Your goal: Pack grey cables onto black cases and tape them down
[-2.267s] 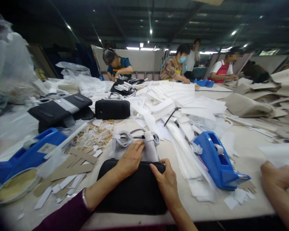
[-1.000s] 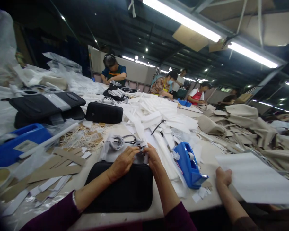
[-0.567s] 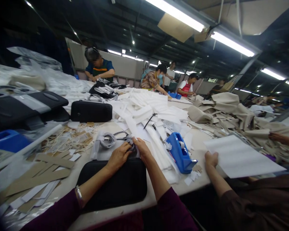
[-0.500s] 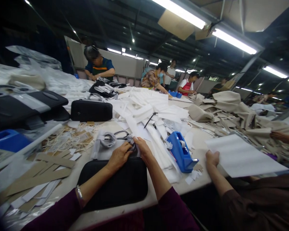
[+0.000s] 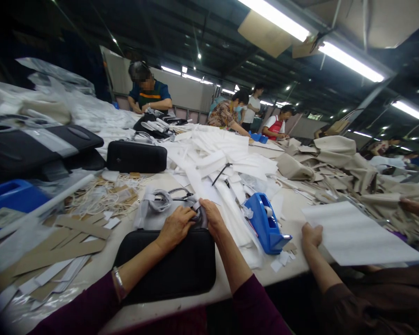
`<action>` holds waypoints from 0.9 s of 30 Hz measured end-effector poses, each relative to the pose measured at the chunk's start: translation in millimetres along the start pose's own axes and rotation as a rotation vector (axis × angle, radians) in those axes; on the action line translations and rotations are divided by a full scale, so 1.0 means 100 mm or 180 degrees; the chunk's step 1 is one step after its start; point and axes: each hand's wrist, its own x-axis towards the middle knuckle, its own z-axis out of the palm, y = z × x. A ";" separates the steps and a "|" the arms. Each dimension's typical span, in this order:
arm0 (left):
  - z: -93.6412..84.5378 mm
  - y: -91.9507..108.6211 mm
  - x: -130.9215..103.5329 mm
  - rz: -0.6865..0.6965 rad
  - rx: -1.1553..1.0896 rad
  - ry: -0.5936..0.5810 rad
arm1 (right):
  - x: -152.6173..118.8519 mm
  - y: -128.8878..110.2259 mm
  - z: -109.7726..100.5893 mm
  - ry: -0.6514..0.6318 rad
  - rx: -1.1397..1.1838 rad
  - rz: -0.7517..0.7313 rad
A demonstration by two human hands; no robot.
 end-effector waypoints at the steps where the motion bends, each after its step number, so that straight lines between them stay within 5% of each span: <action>1: 0.01 -0.02 0.01 0.0038 -0.0034 -0.0026 | 0.01 0.00 -0.01 -0.0031 0.0021 -0.0030; 6: 0.05 -0.09 0.04 0.0181 -0.0323 -0.0194 | 0.10 -0.14 -0.07 -0.0483 0.0027 0.0273; 10: 0.04 -0.09 0.04 0.0148 -0.0359 -0.0141 | 0.17 -0.31 0.00 -0.1021 -0.0690 0.0499; 20: 0.04 -0.13 0.09 0.0242 -0.0421 -0.0130 | 0.18 -0.12 0.16 -0.0275 -0.0578 -0.0013; 27: 0.01 -0.10 0.07 0.0155 -0.0550 -0.0050 | 0.29 -0.26 -0.08 -0.1054 0.0211 0.0481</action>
